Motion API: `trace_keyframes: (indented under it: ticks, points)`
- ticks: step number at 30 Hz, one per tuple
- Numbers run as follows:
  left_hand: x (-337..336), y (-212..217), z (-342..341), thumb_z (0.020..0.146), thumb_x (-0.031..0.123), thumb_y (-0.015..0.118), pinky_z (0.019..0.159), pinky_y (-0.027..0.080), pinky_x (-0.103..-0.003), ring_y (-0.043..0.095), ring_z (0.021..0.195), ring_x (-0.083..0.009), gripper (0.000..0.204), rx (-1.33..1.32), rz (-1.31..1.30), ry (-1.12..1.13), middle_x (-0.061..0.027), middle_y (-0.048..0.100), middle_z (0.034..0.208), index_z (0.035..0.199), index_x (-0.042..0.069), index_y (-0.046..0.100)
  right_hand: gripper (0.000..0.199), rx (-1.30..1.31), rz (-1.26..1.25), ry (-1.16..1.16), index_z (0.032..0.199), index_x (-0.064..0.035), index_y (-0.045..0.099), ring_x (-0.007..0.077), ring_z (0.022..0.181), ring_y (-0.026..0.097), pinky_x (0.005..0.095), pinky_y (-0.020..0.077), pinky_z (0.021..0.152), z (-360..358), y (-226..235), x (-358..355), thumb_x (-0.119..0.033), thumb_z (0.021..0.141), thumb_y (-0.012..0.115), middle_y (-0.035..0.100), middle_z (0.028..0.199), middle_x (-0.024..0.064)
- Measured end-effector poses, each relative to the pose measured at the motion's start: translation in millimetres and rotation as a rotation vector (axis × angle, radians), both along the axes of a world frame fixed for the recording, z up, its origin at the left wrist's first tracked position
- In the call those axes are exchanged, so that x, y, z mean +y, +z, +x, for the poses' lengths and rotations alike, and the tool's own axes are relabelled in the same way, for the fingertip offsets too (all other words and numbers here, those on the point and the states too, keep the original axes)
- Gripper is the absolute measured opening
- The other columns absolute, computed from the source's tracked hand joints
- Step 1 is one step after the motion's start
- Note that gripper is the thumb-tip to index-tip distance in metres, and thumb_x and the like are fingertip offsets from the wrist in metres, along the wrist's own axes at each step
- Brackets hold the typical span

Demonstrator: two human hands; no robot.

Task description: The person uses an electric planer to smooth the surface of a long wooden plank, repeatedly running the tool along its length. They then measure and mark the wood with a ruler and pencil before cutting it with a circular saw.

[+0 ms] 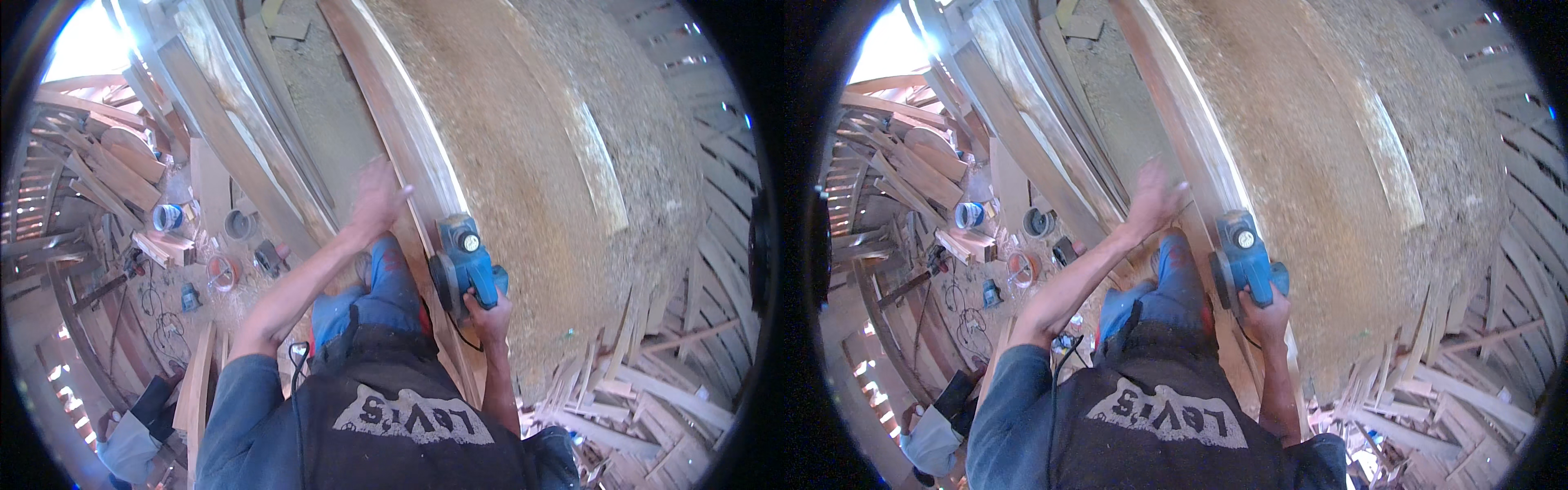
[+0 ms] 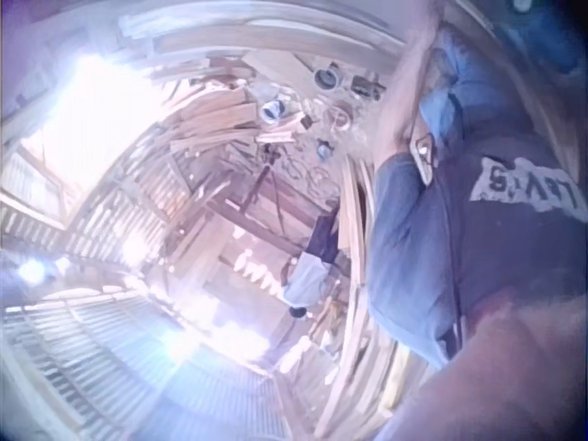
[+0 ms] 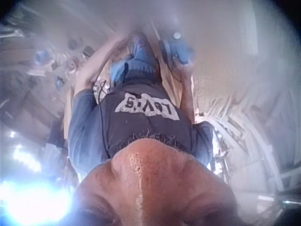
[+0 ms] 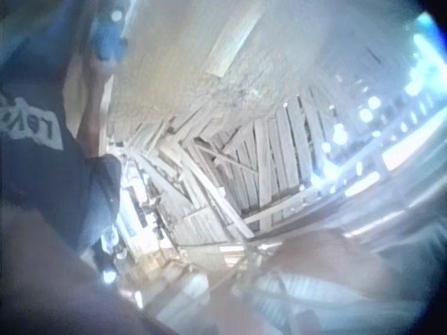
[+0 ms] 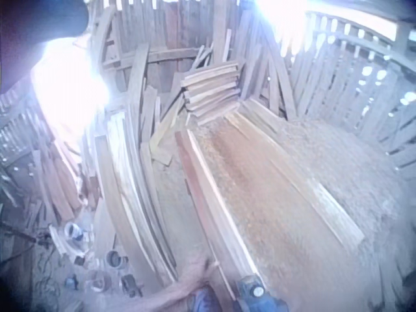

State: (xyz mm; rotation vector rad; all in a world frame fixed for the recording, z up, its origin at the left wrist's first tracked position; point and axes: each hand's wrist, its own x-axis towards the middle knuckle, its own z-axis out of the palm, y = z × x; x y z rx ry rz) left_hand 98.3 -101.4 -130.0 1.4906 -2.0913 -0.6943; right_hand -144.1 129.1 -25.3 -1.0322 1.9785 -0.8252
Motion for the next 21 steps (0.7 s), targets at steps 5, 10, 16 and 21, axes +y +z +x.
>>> trace_keyframes:
  ticks: [5, 10, 16, 21]
  points:
    - [102, -4, -108, 0.102, 0.064, 0.047, 0.129, 0.013, -0.058, 0.014, 0.159, -0.046, 0.097, -0.172, -0.033, -0.226, -0.0343, 0.019, 0.168, 0.158, -0.014, 0.027, 0.025, 0.083, 0.117, 0.001, 0.095, -0.0007, 0.075, 0.021, 0.077, 0.073, 0.0378, 0.0557, 0.074, -52, 23, 165, -0.016, 0.08, 0.088, 0.075, 0.082, 0.0111]
    - [164, -26, -164, 0.101, 0.074, 0.035, 0.128, 0.005, -0.061, 0.007, 0.162, -0.0416, 0.107, -0.423, -0.141, -0.122, -0.0305, 0.012, 0.172, 0.161, -0.013, 0.017, 0.026, 0.128, 0.168, -0.034, 0.095, 0.0, 0.075, 0.0195, 0.076, 0.071, 0.0367, 0.0553, 0.074, -89, 47, 281, -0.017, 0.082, 0.088, 0.075, 0.082, 0.0105]
    - [159, -49, -174, 0.103, 0.073, 0.031, 0.128, 0.01, -0.059, 0.011, 0.161, -0.0398, 0.104, -0.394, -0.31, 0.017, -0.0282, 0.015, 0.172, 0.162, -0.011, 0.018, 0.033, 0.052, 0.225, 0.019, 0.102, 0.0004, 0.074, 0.0243, 0.079, 0.072, 0.0395, 0.0553, 0.074, -123, 48, 346, -0.024, 0.084, 0.088, 0.076, 0.087, 0.0134]
    - [160, -44, -169, 0.096, 0.07, 0.055, 0.122, 0.034, -0.051, 0.039, 0.15, -0.0408, 0.109, -0.518, -0.514, 0.138, -0.033, 0.038, 0.16, 0.157, -0.016, 0.026, 0.037, 0.059, 0.306, 0.103, 0.103, 0.0023, 0.073, 0.036, 0.08, 0.075, 0.0441, 0.057, 0.073, -124, 53, 328, -0.028, 0.085, 0.084, 0.075, 0.089, 0.0224]
